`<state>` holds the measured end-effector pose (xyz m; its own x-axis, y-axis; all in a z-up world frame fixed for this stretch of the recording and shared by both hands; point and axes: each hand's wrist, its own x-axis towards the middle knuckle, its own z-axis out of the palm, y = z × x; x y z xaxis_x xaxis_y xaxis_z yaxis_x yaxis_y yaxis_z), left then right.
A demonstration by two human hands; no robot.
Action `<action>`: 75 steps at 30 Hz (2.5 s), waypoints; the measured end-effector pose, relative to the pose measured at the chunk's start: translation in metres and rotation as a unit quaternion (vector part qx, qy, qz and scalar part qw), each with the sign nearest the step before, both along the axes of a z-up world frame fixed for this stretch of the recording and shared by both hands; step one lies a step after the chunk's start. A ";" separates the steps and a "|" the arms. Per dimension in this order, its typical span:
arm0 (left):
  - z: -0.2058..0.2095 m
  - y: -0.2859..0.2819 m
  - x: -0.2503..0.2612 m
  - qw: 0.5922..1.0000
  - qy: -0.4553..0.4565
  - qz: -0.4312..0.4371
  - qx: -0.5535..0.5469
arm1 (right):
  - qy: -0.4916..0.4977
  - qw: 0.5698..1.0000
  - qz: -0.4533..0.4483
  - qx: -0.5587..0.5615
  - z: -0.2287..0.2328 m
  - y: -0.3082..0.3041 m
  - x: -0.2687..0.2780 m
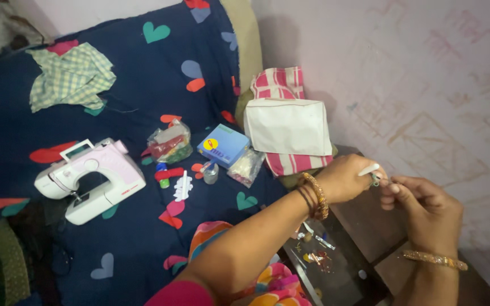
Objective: The person organizes small sewing supplies and various items within a wooden drawer. They take items out of a blue box and plastic packaging by hand, handle them individually, and arrange them inside the drawer compartments.
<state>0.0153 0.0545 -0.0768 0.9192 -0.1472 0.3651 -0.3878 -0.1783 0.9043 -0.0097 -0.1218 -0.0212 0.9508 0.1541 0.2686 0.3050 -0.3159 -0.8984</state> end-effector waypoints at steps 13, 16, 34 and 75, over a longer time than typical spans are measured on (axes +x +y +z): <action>0.031 -0.031 -0.009 0.993 0.072 0.045 -0.084 | -0.017 0.986 -0.021 0.167 -0.017 -0.014 0.011; 0.032 -0.038 -0.006 0.991 0.052 0.054 -0.111 | -0.091 0.993 -0.052 0.052 -0.021 -0.016 0.010; 0.022 -0.044 -0.008 0.992 0.082 0.049 -0.087 | -0.157 0.969 -0.089 -0.170 -0.017 -0.006 0.009; -0.116 0.144 0.058 0.945 0.199 0.077 -0.247 | 0.232 0.961 -0.024 0.148 -0.090 0.206 0.066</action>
